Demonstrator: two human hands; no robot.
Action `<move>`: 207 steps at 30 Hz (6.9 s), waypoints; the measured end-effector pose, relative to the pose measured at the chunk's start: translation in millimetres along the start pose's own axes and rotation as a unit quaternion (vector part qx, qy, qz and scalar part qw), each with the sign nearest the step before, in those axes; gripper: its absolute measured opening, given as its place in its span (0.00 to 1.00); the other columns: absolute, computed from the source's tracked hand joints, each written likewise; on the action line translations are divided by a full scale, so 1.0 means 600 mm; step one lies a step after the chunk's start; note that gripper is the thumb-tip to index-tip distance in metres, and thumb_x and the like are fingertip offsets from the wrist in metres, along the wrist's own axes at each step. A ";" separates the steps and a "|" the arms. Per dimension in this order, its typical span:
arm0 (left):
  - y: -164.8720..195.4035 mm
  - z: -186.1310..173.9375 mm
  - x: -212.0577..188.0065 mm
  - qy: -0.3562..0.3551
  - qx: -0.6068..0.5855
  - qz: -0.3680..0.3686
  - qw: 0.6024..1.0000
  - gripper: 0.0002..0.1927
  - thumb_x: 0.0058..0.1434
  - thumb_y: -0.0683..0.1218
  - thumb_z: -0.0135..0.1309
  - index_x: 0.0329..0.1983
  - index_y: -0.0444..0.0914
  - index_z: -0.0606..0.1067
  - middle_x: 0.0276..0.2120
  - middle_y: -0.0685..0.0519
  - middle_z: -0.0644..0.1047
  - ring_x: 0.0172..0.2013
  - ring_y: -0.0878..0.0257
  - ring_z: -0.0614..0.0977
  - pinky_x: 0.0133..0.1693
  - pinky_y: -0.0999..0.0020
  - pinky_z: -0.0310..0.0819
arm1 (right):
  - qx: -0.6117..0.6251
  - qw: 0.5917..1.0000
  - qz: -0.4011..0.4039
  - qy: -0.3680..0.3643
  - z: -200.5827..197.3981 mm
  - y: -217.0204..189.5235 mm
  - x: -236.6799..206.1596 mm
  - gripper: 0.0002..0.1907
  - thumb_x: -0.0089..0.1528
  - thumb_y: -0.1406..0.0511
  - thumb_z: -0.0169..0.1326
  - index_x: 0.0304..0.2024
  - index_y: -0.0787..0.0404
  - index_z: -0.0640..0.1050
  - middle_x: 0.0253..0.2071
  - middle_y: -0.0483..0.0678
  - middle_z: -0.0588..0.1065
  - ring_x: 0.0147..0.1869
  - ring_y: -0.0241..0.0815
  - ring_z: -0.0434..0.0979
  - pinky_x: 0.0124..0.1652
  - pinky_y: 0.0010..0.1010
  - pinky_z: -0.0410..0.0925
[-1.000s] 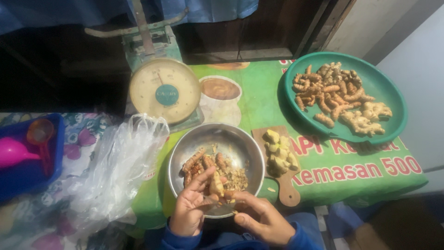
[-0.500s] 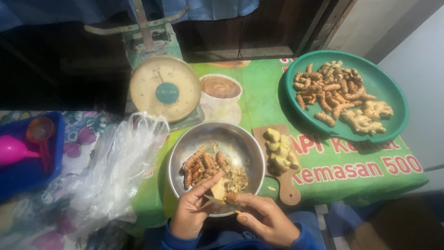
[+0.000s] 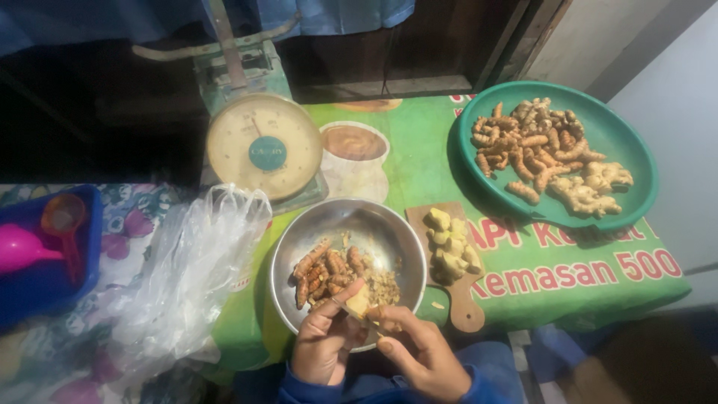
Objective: The person peels turmeric roots with a small knife over a metal bowl, collecting the peeled pieces in the bowl and the skins as waste. The person handles multiple turmeric roots one at a time, rotating them to remove the outer layer.
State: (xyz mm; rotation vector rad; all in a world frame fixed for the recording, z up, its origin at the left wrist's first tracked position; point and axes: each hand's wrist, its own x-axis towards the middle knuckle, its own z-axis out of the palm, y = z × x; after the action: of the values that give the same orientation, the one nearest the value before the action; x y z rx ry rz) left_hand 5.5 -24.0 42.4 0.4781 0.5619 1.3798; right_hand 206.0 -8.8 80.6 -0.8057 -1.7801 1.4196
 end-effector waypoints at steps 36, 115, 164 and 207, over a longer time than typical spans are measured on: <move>-0.047 -0.013 0.023 0.090 -0.236 -0.017 0.967 0.20 0.59 0.32 0.50 0.56 0.33 0.72 0.48 0.43 0.78 0.48 0.53 0.81 0.48 0.59 0.76 | 0.362 0.889 0.263 0.100 0.012 0.005 0.021 0.27 0.65 0.64 0.50 0.68 0.53 0.67 0.30 0.45 0.71 0.23 0.30 0.61 0.23 0.21 0.55; -0.028 0.027 -0.002 0.039 0.073 0.119 0.989 0.19 0.61 0.31 0.56 0.57 0.26 0.75 0.49 0.47 0.79 0.50 0.60 0.82 0.54 0.68 0.76 | -0.154 0.984 -0.047 0.082 -0.001 -0.020 0.021 0.23 0.62 0.71 0.58 0.60 0.69 0.72 0.58 0.56 0.78 0.60 0.44 0.81 0.55 0.31 0.72; -0.044 -0.036 0.017 0.038 -0.175 -0.053 0.982 0.20 0.60 0.35 0.51 0.57 0.32 0.73 0.46 0.44 0.80 0.45 0.54 0.82 0.45 0.60 0.79 | 0.021 1.000 0.016 0.009 -0.022 -0.025 0.022 0.24 0.66 0.69 0.55 0.65 0.67 0.69 0.53 0.51 0.78 0.51 0.38 0.79 0.50 0.30 0.73; -0.091 -0.065 0.039 0.121 0.046 -0.015 0.991 0.18 0.64 0.36 0.51 0.56 0.28 0.76 0.50 0.41 0.82 0.51 0.56 0.83 0.55 0.64 0.76 | 0.125 0.976 0.139 0.113 -0.020 0.080 0.064 0.20 0.66 0.68 0.58 0.61 0.68 0.75 0.48 0.45 0.80 0.49 0.31 0.77 0.48 0.25 0.72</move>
State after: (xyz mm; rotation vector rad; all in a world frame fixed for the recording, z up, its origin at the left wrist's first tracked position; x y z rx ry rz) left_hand 25.5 -8.6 -23.8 0.3769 0.8313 1.3974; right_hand 196.3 38.8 41.3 -1.0638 -1.3241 1.6193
